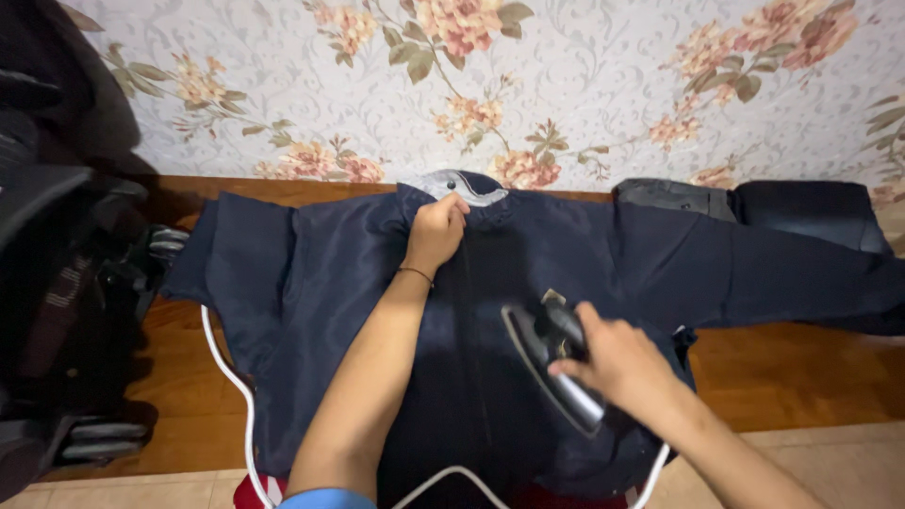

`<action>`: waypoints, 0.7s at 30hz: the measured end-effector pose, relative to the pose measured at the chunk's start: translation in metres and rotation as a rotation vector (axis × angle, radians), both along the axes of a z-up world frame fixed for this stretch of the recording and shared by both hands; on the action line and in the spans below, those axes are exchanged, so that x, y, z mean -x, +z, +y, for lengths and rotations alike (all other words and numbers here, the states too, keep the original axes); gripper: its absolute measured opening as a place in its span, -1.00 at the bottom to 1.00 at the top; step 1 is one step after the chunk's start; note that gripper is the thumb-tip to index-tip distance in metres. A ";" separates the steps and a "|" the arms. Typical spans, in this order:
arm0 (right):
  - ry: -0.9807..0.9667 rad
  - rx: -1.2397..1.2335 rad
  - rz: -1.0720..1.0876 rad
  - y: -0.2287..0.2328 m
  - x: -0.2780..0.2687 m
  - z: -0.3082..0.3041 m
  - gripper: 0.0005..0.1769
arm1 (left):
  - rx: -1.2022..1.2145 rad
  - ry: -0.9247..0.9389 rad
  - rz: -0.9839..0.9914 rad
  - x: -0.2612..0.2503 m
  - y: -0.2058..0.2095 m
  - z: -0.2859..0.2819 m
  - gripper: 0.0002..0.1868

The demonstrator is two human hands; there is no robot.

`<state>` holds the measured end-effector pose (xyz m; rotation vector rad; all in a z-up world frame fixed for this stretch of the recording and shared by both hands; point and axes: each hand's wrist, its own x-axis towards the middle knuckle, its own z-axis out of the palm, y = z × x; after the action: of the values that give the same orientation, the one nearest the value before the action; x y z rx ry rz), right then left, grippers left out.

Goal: The person lays a dark blue jacket flat on a wooden surface and uses an electric iron to smooth the front and sleeves. The person repeatedly moves the iron across the fabric while holding the garment in place with the other hand.

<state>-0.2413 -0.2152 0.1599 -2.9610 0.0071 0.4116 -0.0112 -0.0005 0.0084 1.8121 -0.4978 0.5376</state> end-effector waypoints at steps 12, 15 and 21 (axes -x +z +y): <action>-0.387 0.022 -0.142 -0.003 -0.033 -0.147 -0.45 | -0.012 0.064 -0.019 -0.001 0.002 -0.003 -0.88; -0.269 0.053 -0.173 -0.014 -0.024 -0.140 -0.44 | -0.019 0.029 -0.038 -0.003 0.003 -0.004 -0.85; -0.037 -0.217 -0.328 0.003 0.020 -0.045 -0.35 | -0.023 0.011 -0.078 -0.002 0.004 -0.002 -0.81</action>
<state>-0.2615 -0.2598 0.1630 -2.7707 -0.0192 -0.0770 -0.0091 -0.0022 0.0123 1.8219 -0.5492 0.6138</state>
